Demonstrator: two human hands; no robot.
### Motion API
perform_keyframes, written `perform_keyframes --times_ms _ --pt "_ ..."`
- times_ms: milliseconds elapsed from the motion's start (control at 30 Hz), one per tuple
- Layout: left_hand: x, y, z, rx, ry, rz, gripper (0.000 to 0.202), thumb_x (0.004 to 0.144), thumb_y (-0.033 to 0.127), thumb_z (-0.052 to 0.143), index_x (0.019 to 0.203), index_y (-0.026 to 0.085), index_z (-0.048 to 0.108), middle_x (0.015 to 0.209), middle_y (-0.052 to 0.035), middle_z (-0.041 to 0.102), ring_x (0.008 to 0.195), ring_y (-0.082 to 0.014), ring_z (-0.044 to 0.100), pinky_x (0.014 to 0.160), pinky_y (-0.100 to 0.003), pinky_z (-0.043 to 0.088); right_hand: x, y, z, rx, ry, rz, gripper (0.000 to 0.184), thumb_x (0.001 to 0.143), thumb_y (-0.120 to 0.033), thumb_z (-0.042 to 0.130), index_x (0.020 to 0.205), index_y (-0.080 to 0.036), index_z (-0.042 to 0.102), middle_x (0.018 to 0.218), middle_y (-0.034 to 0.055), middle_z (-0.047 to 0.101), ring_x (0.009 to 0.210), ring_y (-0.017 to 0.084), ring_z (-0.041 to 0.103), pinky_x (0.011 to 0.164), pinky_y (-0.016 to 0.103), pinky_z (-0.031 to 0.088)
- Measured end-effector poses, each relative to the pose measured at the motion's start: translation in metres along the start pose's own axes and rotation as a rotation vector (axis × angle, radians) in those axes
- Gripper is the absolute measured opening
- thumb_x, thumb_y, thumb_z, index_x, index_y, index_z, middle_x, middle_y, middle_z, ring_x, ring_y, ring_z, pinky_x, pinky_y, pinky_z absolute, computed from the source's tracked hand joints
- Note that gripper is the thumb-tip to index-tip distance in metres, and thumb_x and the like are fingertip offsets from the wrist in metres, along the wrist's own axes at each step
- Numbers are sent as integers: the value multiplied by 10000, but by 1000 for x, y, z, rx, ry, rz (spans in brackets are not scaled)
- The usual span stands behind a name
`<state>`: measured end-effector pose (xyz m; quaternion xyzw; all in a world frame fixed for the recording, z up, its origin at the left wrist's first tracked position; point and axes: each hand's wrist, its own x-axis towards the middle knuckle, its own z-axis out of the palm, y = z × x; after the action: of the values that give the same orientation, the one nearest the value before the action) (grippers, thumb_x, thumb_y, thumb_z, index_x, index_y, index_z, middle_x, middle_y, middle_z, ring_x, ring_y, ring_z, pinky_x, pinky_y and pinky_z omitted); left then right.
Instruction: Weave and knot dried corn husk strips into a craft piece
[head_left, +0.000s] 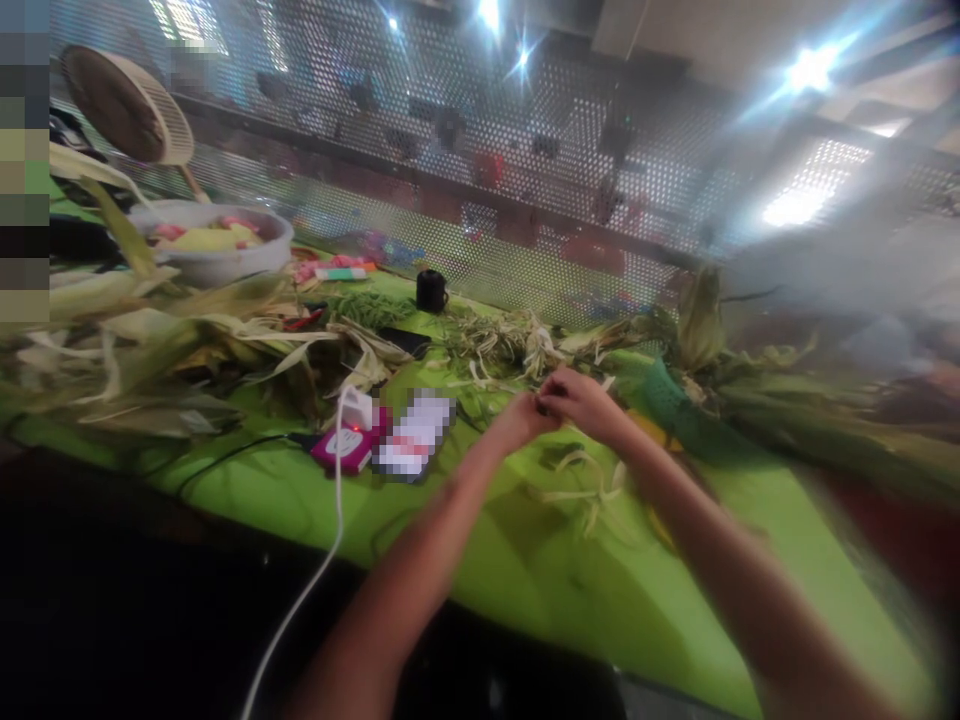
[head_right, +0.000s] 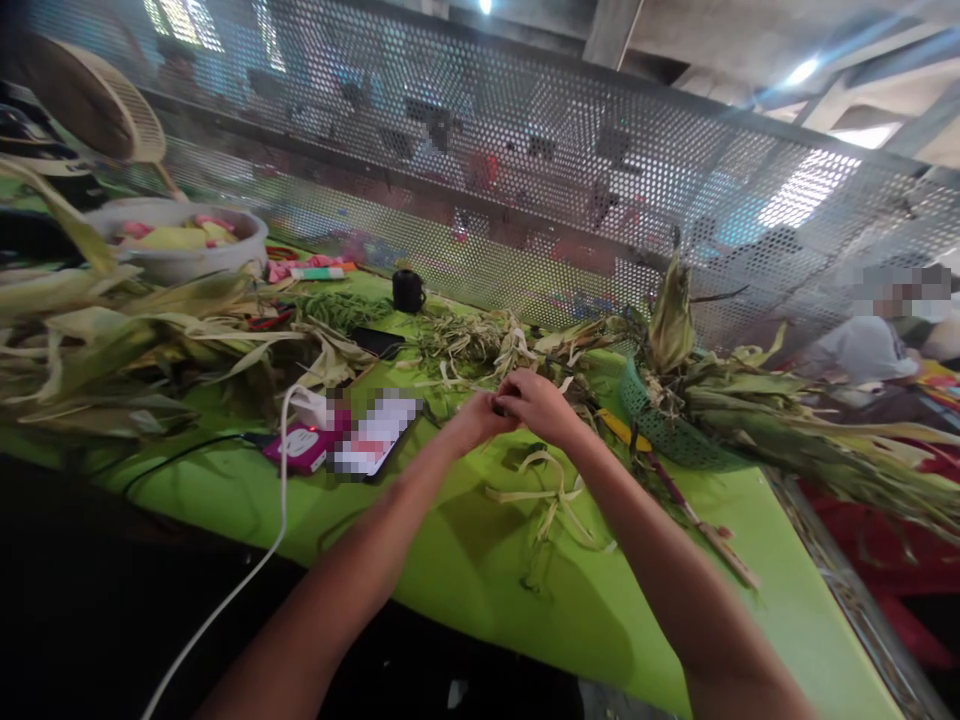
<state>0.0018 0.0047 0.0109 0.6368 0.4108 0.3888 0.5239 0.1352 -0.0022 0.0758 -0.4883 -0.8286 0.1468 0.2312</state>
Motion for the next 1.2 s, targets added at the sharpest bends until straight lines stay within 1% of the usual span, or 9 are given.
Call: perform_keyframes --times_ms 167,367,500,667,833,900,1033,1100,1200 --pt "1 -2 -1 -192 -24 20 259 577 316 702 523 138 523 509 49 370 544 -66 285 520 -241 208 -2 -2 6 -10 163 -4 44 814 -211 588 780 -187 602 810 30 602 801 175 551 746 288 408" --pt "-1 -4 -2 -255 -71 6 309 556 336 766 535 129 537 508 52 365 529 -57 276 518 -247 198 -4 4 13 160 150 21 103 806 -290 604 774 -193 602 778 20 606 772 172 549 715 284 422" --pt "1 -8 -1 -304 -100 -44 334 570 393 784 628 126 592 504 62 371 500 -51 265 508 -243 188 -6 12 12 210 262 100 113 794 -298 589 785 -187 610 771 16 603 736 164 540 685 281 420" --pt "3 -12 0 -275 -137 -33 341 579 409 786 650 123 614 522 58 398 504 -56 288 510 -233 225 -12 14 -1 209 155 114 132 788 -309 611 797 -179 635 737 3 612 686 146 529 642 261 401" --pt "-1 -7 1 -201 -152 14 247 579 312 772 673 111 663 568 28 480 560 -86 381 558 -240 310 -12 6 -1 176 51 63 119 761 -293 640 766 -175 657 755 9 624 711 148 543 660 265 402" --pt "-2 -5 1 -218 -160 8 245 565 301 776 672 112 664 582 21 500 577 -96 404 574 -248 330 -12 4 4 241 47 67 126 756 -299 639 769 -174 648 745 8 621 705 147 548 663 267 415" --pt "0 -5 -2 -155 -199 -34 263 567 328 774 575 123 609 510 43 413 520 -77 324 531 -249 268 -13 8 8 381 86 180 195 771 -367 630 785 -172 625 685 -2 613 628 138 541 608 261 426" --pt "2 -7 -3 -163 -193 -33 261 551 327 781 590 121 626 522 42 432 528 -79 344 543 -247 279 -16 11 2 362 63 198 234 770 -399 649 811 -169 659 723 14 650 655 147 568 622 264 440" --pt "6 -11 -3 -283 -184 -15 294 523 341 802 653 113 669 583 28 504 575 -90 409 599 -247 334 -22 12 -13 237 66 149 280 775 -431 673 911 -190 717 865 34 706 760 167 617 698 278 458"
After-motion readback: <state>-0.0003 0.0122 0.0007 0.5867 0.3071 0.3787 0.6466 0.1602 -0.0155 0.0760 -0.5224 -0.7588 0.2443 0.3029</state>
